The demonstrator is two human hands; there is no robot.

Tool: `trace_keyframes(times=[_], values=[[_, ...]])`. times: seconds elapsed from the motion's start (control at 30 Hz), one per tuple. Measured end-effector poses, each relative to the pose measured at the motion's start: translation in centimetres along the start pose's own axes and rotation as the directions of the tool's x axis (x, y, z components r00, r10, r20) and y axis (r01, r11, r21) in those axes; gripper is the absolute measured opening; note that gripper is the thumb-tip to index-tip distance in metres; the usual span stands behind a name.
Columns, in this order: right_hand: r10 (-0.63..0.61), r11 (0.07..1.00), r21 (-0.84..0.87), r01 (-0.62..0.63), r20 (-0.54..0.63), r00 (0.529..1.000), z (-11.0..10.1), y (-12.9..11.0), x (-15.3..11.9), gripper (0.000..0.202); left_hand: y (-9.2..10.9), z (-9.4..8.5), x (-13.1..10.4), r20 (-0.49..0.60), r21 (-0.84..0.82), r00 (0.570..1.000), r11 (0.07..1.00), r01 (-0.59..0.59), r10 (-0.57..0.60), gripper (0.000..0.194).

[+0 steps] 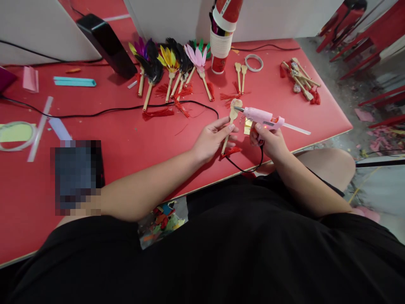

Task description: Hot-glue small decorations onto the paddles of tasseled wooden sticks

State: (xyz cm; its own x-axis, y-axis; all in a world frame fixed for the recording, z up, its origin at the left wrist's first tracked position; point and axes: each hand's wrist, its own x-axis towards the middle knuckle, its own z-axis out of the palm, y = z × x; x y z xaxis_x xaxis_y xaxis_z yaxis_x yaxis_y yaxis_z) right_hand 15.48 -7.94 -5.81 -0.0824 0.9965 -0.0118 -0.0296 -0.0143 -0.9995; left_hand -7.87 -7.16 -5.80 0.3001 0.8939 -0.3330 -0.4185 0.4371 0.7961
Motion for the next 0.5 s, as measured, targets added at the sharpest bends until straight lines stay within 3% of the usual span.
trace_keyframes(times=[0.17,0.33,0.5], values=[[-0.063,0.992,-0.113,0.061,-0.018,0.998,-0.1,-0.4,0.3,0.077,0.6,0.4,-0.4,-0.027,0.069,0.999,0.997,-0.042,0.044,0.014],[-0.163,0.954,-0.266,0.141,-0.061,0.985,-0.8,-0.1,0.7,0.082,0.9,0.2,-0.8,0.027,0.157,0.997,0.985,-0.074,0.07,0.038],[-0.219,0.924,-0.332,0.189,-0.057,0.974,-1.6,0.5,1.1,0.079,0.3,-0.6,-0.3,0.038,0.271,0.977,0.939,-0.212,0.21,0.03]])
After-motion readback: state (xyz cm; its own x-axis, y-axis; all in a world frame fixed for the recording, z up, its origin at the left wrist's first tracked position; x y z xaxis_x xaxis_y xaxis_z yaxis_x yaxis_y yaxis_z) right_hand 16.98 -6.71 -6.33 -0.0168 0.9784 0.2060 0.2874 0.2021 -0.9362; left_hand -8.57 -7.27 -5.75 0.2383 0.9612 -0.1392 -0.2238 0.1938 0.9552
